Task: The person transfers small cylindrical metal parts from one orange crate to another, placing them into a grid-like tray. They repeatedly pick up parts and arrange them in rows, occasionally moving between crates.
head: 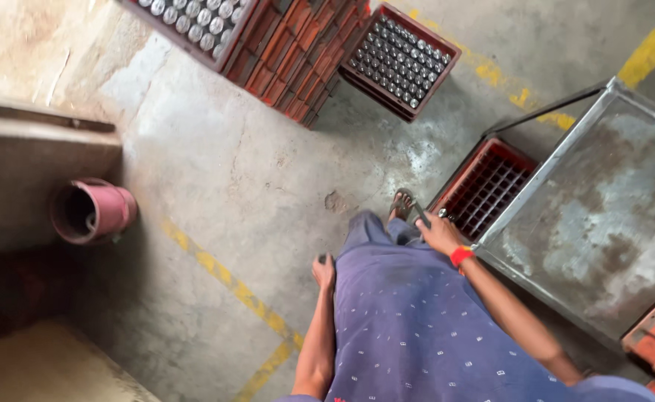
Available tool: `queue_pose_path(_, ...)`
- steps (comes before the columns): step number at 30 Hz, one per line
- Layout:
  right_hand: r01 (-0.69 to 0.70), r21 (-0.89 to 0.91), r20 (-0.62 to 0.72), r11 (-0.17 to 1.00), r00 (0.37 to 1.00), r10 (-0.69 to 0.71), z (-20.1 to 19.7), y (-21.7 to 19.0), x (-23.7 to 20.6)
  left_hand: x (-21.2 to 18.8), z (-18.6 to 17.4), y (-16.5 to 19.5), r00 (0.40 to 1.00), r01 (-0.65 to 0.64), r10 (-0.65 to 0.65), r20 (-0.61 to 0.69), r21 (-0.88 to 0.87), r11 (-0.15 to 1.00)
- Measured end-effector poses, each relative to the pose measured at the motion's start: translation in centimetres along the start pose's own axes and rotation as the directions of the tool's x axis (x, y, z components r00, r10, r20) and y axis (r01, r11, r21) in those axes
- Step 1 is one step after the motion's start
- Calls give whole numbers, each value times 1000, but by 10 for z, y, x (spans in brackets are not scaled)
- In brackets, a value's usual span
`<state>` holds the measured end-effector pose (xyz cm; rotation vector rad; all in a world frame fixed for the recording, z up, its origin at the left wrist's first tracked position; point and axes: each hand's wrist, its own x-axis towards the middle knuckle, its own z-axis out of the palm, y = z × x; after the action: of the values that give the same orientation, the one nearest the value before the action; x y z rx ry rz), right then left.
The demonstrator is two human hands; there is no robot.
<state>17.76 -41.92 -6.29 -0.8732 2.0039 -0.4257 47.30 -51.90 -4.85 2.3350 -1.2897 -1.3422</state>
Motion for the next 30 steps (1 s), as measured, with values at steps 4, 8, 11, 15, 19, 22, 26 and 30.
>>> queue_pose_path(4, -89, 72, -82, 993, 992, 94, -14, 1, 45, 33, -9, -24, 970, 4, -114, 215, 456, 890)
queue_pose_path(8, -260, 249, -82, 933, 954, 288, -20, 1, 70, 62, -12, 11, 980, 85, -149, 135, 393, 916)
queue_pose_path(11, -363, 435, -59, 824, 902, 428, -26, -4, 100, 101, -5, 77, 992, 18, -64, 104, 397, 918)
queue_pose_path(15, -413, 575, -62, 706, 838, 541, -30, -2, 156, 179, 30, 159, 953, -298, 231, 197, 464, 834)
queue_pose_path(19, -115, 790, -353, 602, 718, 600, -16, -1, 220, 254, 83, 189, 861, -487, 322, 394, 455, 746)
queue_pose_path(22, -3, 812, -421, 584, 691, 588, 5, 2, 278, 299, 128, 182, 852, -509, 322, 413, 511, 693)
queue_pose_path(26, -444, 678, -234, 586, 625, 745, 31, 47, 358, 359, 181, 144, 842, -479, 268, 469, 420, 771)
queue_pose_path(30, -385, 467, -380, 796, 725, 574, 51, 127, 470, 436, 223, 93, 856, -363, 159, 493, 353, 862)
